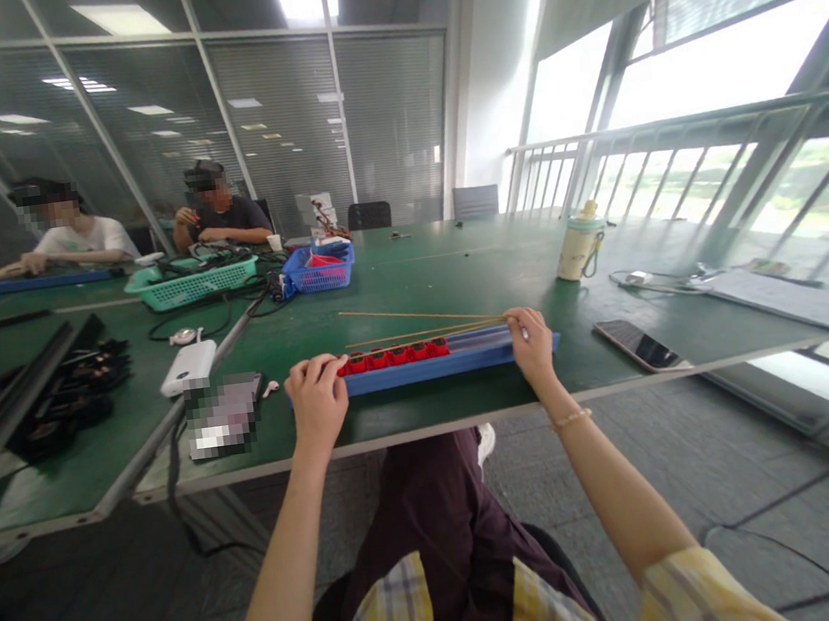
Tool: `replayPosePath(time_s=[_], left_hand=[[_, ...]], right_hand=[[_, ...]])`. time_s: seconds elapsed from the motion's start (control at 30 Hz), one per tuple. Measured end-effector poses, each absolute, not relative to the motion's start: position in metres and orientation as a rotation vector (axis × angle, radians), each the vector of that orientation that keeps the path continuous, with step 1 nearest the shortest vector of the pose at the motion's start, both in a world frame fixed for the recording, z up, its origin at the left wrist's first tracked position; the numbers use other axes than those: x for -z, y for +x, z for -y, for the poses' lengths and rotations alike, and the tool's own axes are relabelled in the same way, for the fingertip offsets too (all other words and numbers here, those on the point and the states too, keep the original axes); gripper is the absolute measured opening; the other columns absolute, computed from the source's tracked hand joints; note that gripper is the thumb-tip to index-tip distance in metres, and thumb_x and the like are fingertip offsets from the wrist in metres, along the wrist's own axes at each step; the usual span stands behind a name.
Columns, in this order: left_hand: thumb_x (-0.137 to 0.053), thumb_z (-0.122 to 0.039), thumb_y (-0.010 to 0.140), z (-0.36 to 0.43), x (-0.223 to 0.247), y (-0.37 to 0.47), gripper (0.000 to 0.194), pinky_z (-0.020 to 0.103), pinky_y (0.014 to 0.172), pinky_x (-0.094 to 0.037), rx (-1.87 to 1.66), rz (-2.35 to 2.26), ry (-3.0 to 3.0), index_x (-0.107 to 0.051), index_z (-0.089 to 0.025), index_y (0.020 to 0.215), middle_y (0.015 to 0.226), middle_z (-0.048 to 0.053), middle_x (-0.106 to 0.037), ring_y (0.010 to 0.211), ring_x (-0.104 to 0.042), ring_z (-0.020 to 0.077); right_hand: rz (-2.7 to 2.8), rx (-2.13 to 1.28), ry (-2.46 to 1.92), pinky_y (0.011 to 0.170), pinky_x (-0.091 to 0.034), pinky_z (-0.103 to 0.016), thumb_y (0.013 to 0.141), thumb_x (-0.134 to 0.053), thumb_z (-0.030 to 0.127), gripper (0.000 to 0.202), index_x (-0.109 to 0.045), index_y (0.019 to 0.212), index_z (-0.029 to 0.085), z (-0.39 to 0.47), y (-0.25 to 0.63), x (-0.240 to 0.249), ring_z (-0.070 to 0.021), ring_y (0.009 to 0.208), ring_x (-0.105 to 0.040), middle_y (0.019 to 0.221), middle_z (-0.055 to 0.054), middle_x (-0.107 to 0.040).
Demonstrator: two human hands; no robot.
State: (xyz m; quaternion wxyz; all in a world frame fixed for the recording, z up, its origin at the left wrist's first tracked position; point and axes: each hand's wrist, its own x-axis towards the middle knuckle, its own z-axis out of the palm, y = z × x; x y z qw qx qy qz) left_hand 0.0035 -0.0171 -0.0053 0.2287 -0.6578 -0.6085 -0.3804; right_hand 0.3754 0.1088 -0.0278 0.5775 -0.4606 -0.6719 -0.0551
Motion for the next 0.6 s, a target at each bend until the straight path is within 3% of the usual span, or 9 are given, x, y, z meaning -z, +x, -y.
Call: replayPosePath(time_s=[0.6], left_hand=[[-0.047,-0.017,0.090,0.0195,0.0042,0.0047,0.033,0.045,0.090,-0.038,0.995,1.687,-1.739,-0.072,-0.025,0.110,0.114,0.008,-0.068,0.109,-0.049,0.0297]], right_hand=[[1.541,0.096,-1.027,0.090,-0.046,-0.037,0.097,-0.041,0.033,0.026,-0.063,0.089,0.022,-0.1107,0.3742,0.0290,-0.0230,0.094,-0.060,0.093,-0.009,-0.068]])
